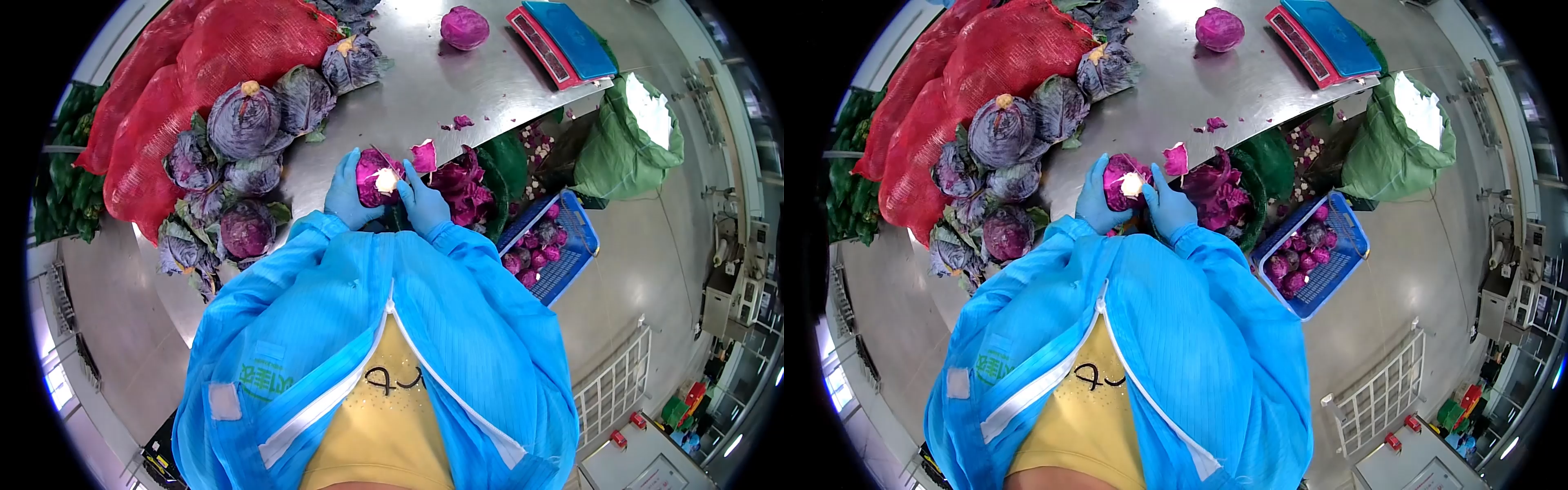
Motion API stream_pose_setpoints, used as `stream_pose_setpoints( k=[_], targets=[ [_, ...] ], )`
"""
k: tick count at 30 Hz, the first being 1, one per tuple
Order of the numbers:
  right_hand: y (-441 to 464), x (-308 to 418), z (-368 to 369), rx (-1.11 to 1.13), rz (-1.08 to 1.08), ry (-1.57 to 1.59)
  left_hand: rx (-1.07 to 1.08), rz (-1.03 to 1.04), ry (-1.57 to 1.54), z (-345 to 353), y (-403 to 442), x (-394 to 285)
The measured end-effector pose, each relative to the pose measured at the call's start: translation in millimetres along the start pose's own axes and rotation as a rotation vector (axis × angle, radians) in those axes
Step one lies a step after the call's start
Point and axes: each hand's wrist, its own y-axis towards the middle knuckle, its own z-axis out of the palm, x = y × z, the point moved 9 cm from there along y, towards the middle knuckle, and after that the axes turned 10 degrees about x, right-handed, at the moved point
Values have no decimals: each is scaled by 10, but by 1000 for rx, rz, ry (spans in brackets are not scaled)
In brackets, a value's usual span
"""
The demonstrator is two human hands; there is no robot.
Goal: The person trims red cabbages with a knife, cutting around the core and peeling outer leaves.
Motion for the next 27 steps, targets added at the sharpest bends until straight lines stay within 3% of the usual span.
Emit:
stream_pose_setpoints(
  k=[2,5,16,22,27],
  targets=[
    [-8,7,2,102,62,-30,7,-10,6,-11,-9,-21],
    [68,-57,40,27,-18,26,10,-29,10,-39,33,-81],
    [125,11,-181,103,-17,-189,11,-29,64,-19,15,-25],
    [150,-47,-127,55,-65,-64,25,-63,54,-24,20,-32],
    [68,-39,-44,-42,51,41,9,-24,53,0,3,-41]
  ],
)
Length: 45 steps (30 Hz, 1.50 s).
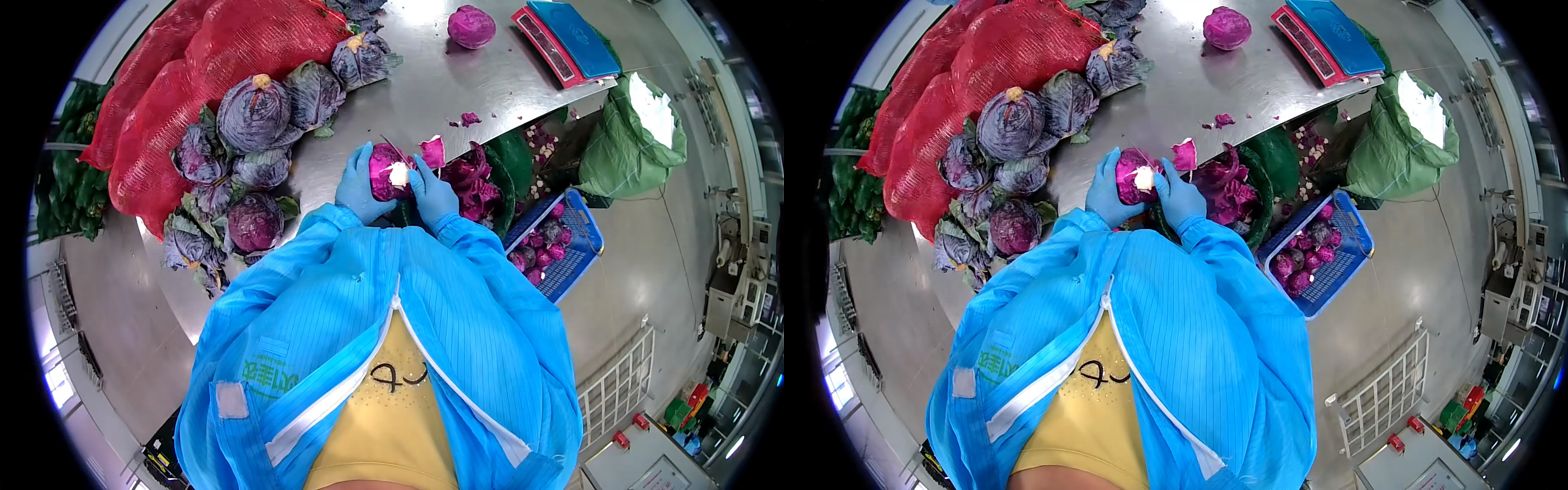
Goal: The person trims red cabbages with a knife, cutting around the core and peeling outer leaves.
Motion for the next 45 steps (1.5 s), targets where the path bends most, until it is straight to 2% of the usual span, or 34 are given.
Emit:
stream_pose_setpoints(
  k=[6,13,15,16,17,19,21,22,23,25,26,27,30,31,33,34,36,39,41,45],
  targets=[
    [2,34,-113,3,-15,-81,-39,2,26,-18,14,-29],
    [154,-95,-196,-15,18,15,-27,-63,33,-18,44,-63],
    [400,-422,-188,-15,74,181,-10,-42,64,44,-27,-84],
    [452,-498,-376,-154,61,170,-36,47,103,86,-101,-114],
    [507,-579,-367,-91,54,192,-67,140,154,74,-120,-131],
    [406,-507,-331,-43,53,108,-60,84,71,18,-128,-5],
    [217,-349,-291,-21,17,380,-20,-67,-118,-26,-111,130],
    [220,-356,-199,36,98,517,-15,-55,-114,-29,-124,139],
    [261,-294,-126,36,9,554,-27,-61,-111,-20,-136,193],
    [244,60,-185,-111,-299,326,-54,28,-77,-14,-149,176],
    [296,27,-87,12,-249,298,-55,31,-77,-1,-151,197],
    [332,32,-68,11,-251,298,-57,31,-76,-22,-157,175],
    [328,207,-85,-97,-456,312,-43,24,-255,-53,-166,174],
    [269,304,-135,-97,-457,312,-35,47,-235,-39,-156,184],
    [158,455,-269,-190,-374,-26,-23,69,-216,-26,-154,169],
    [194,423,-231,-192,-371,-25,-34,102,-184,-37,-165,119],
    [323,248,-240,-228,-256,173,-45,139,-151,-56,-142,76],
    [358,196,-276,-216,-139,227,2,155,-226,5,-148,119],
    [391,205,-237,-290,-156,194,-18,305,-148,-19,-162,41],
    [311,309,-231,-468,-227,164,-21,291,-242,-22,-210,69]
  ],
)
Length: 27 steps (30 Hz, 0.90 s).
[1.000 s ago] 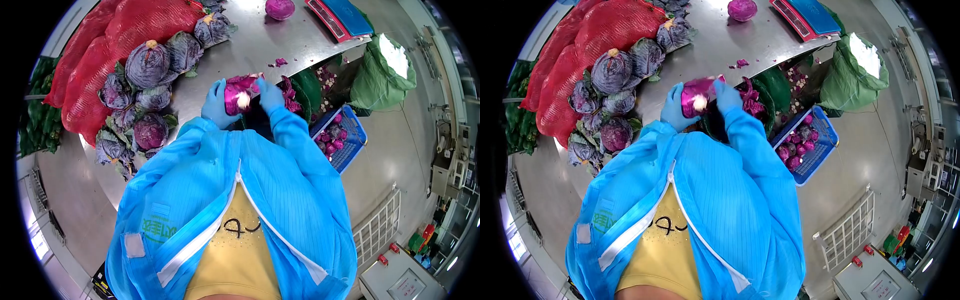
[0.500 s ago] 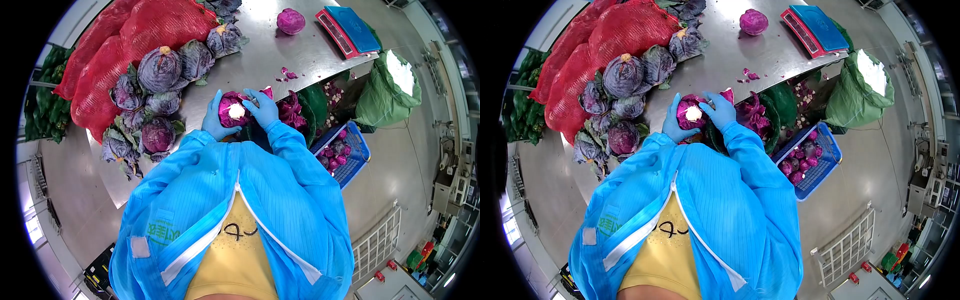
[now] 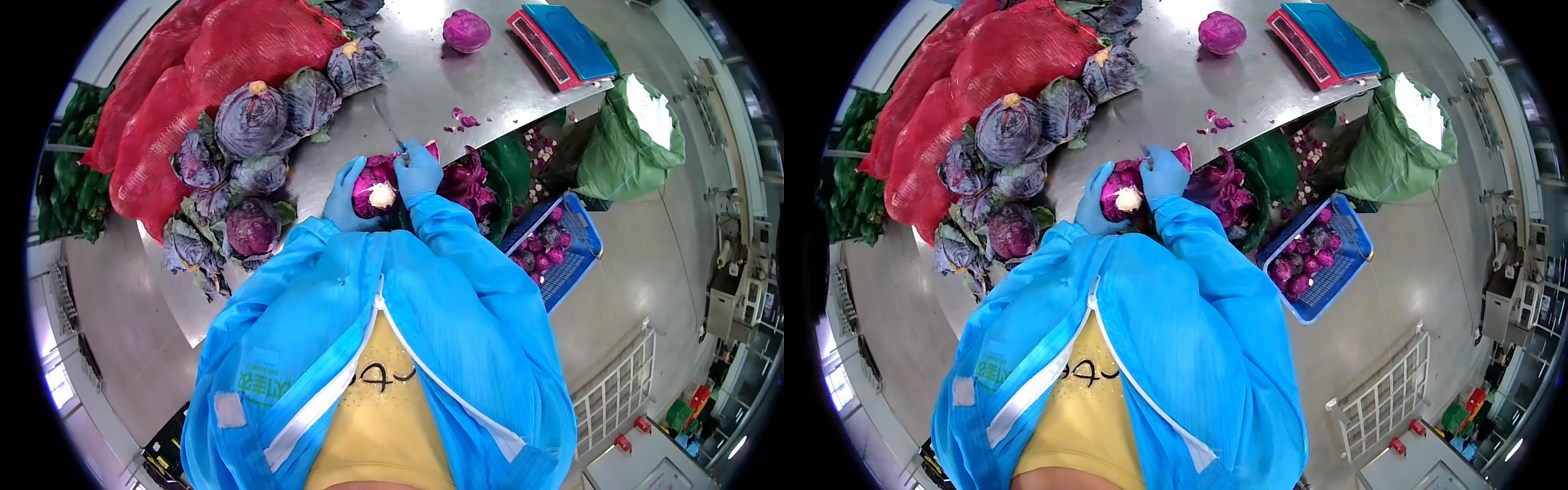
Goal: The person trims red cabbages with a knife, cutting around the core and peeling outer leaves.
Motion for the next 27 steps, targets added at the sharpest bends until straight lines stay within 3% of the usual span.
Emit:
stream_pose_setpoints(
  k=[4,6,12,14,16,18,22,24,26,27],
  targets=[
    [118,0,-9,7,75,41,12,73,86,27,29,-59],
    [240,305,-221,-105,-131,-36,57,94,138,66,-14,-126],
    [149,676,-188,104,-341,-254,42,-27,-62,87,9,184],
    [136,855,-210,184,-422,-187,38,18,-53,6,-30,27],
    [197,943,-188,213,-466,-194,66,201,66,-21,-29,-154],
    [264,974,-134,242,-508,-206,110,218,127,0,19,-215],
    [521,512,-113,86,-327,-64,149,176,249,3,-24,-215],
    [603,-249,-138,114,237,-15,132,183,242,-20,-82,-173],
    [459,-470,-164,114,309,-24,106,195,297,-61,-166,-154],
    [371,-641,-189,-2,295,14,105,183,293,-66,-218,-120]
  ],
)
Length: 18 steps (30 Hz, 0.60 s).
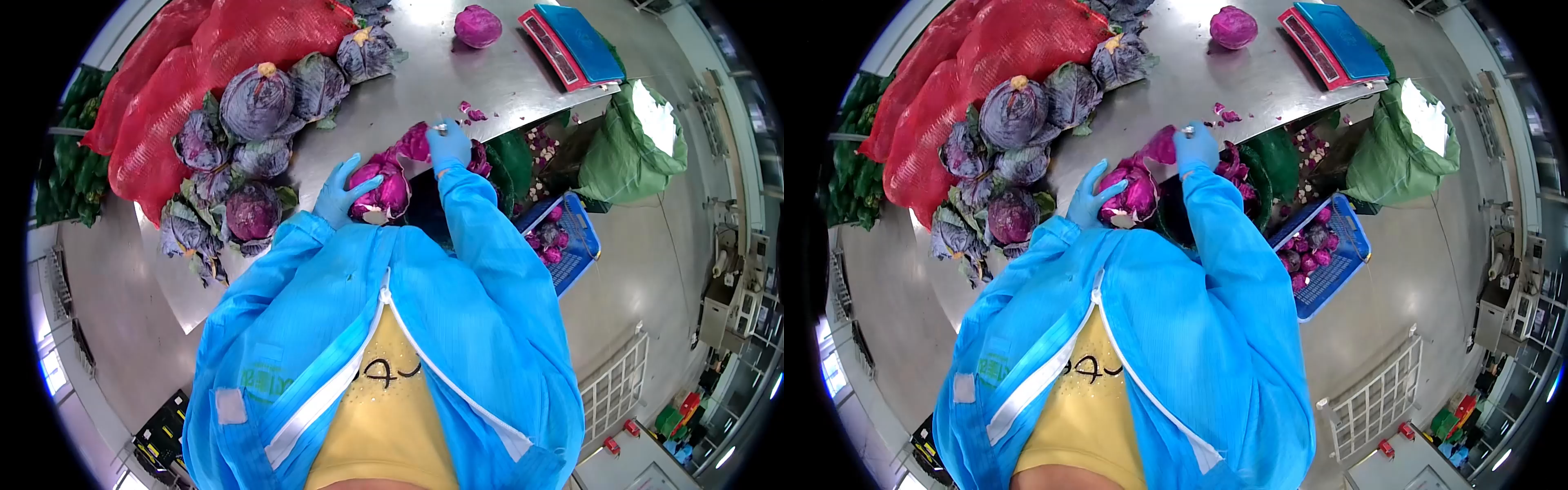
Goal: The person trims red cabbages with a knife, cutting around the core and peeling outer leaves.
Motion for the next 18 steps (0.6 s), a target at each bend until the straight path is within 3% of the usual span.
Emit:
stream_pose_setpoints(
  k=[1,2,3,5,9,13,15,17,18],
  targets=[
    [83,-490,159,5,188,99,-21,4,45,0,-40,5],
    [71,-625,54,-36,183,22,-45,14,94,-8,-56,11],
    [-223,-422,-200,-22,277,226,-50,12,97,15,-82,46],
    [-161,-833,-125,-50,142,231,-138,44,67,11,-189,103],
    [-746,-252,-575,-268,-78,7,-254,60,-26,-12,-273,162],
    [-920,-49,124,315,-202,359,-228,-45,-47,-81,-215,155],
    [-971,18,313,433,-248,226,-235,-29,-46,-121,-163,164],
    [-914,-70,630,566,-151,564,-202,26,-63,-140,-105,138],
    [-861,-49,633,567,-152,565,-203,25,-62,-140,-88,149]
  ],
)
